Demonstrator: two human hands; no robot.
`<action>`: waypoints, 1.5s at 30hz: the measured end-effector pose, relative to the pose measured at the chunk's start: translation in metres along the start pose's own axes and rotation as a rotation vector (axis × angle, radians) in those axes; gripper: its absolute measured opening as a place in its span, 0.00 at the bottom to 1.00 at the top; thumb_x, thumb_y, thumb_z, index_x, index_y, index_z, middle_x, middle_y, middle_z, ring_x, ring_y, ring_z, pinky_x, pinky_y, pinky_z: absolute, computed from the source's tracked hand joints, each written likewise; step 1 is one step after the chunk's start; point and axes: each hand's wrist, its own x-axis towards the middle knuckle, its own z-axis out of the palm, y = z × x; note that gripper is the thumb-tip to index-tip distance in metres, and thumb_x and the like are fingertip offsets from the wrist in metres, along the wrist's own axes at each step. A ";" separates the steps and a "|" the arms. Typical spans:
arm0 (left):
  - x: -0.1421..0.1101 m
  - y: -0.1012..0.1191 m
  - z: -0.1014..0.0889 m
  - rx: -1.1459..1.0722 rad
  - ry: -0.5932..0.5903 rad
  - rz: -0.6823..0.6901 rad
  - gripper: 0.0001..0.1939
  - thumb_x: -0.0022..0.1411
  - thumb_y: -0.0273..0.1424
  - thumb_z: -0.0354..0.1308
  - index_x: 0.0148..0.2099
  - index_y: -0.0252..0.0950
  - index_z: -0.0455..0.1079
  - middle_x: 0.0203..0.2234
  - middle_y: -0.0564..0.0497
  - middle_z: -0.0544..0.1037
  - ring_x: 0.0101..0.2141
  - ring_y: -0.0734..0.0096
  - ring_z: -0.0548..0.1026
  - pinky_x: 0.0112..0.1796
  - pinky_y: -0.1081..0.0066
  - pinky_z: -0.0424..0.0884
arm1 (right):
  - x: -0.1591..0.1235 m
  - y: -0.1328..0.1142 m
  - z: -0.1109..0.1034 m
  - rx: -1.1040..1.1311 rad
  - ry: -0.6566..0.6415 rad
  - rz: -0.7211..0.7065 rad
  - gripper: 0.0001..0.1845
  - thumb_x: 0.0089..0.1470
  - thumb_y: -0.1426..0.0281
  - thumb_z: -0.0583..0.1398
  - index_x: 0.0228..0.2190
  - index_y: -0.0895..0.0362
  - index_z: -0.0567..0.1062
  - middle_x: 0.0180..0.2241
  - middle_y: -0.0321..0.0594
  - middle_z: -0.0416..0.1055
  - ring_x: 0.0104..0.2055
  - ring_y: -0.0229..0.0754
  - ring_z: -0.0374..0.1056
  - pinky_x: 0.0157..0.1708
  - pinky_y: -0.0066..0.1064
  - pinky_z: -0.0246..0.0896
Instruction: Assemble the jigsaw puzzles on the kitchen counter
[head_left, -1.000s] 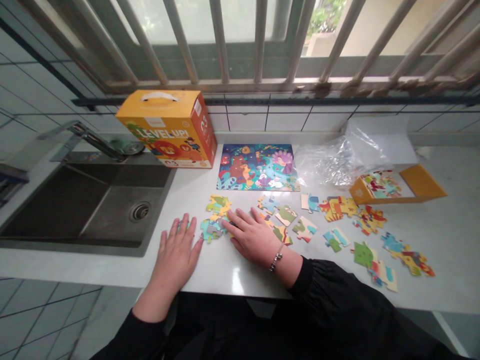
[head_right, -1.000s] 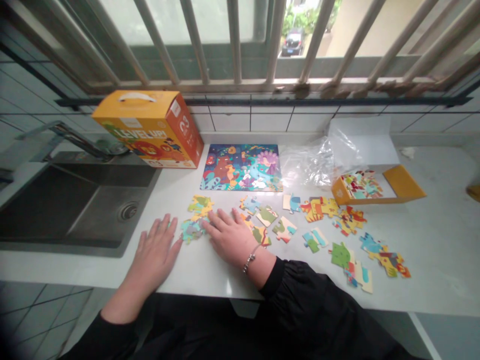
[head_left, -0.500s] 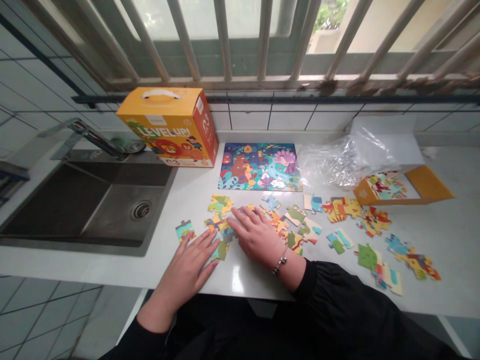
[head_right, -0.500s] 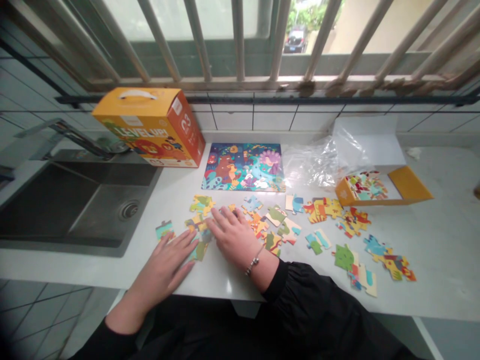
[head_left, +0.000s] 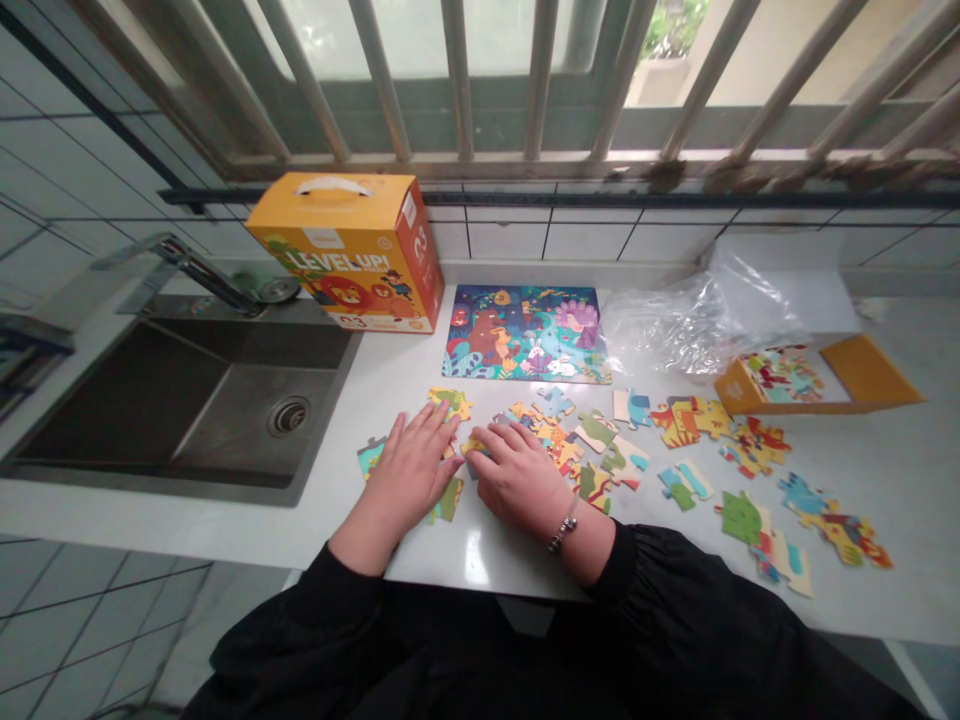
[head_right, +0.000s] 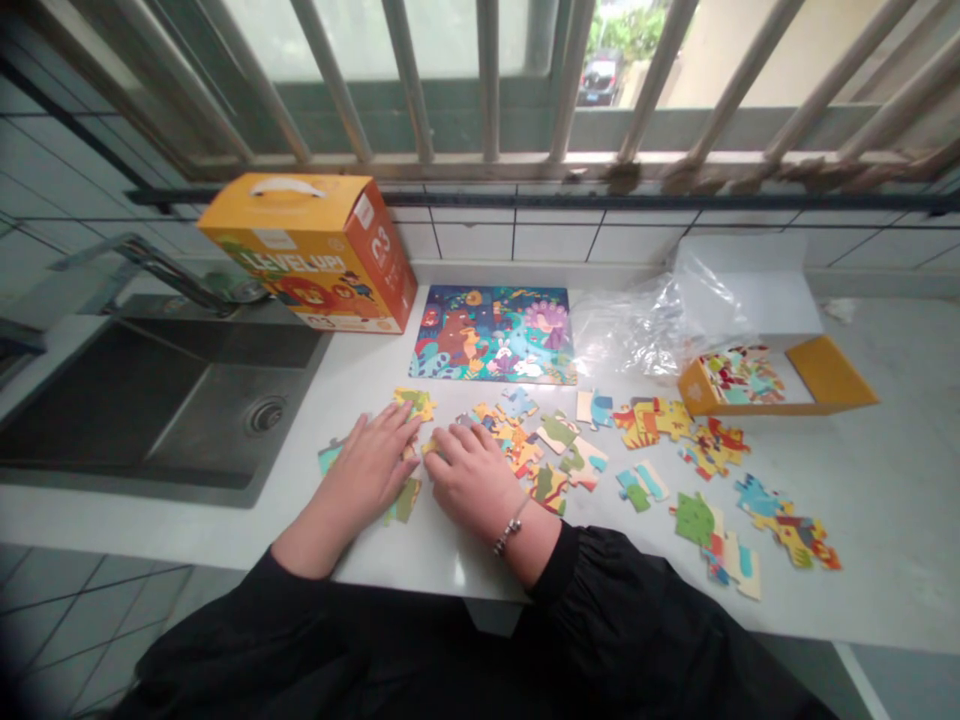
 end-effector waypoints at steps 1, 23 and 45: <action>0.006 -0.001 0.001 0.016 -0.010 -0.047 0.30 0.83 0.43 0.47 0.80 0.40 0.63 0.80 0.40 0.59 0.78 0.46 0.60 0.75 0.34 0.56 | 0.000 0.000 0.001 0.012 0.006 0.017 0.17 0.73 0.68 0.58 0.58 0.54 0.80 0.71 0.49 0.71 0.72 0.59 0.65 0.74 0.58 0.57; 0.021 0.039 0.010 -0.087 -0.031 0.164 0.31 0.85 0.44 0.43 0.81 0.38 0.60 0.80 0.40 0.59 0.80 0.48 0.55 0.77 0.34 0.48 | -0.028 0.020 -0.014 0.014 0.101 0.244 0.18 0.74 0.65 0.59 0.57 0.58 0.81 0.63 0.57 0.78 0.65 0.58 0.72 0.71 0.55 0.63; 0.038 0.042 0.005 0.081 -0.067 -0.144 0.34 0.83 0.41 0.45 0.83 0.31 0.56 0.81 0.39 0.53 0.79 0.40 0.56 0.74 0.27 0.50 | -0.052 0.016 -0.004 0.020 -0.054 0.293 0.38 0.75 0.56 0.58 0.77 0.59 0.64 0.80 0.53 0.52 0.82 0.63 0.50 0.79 0.69 0.44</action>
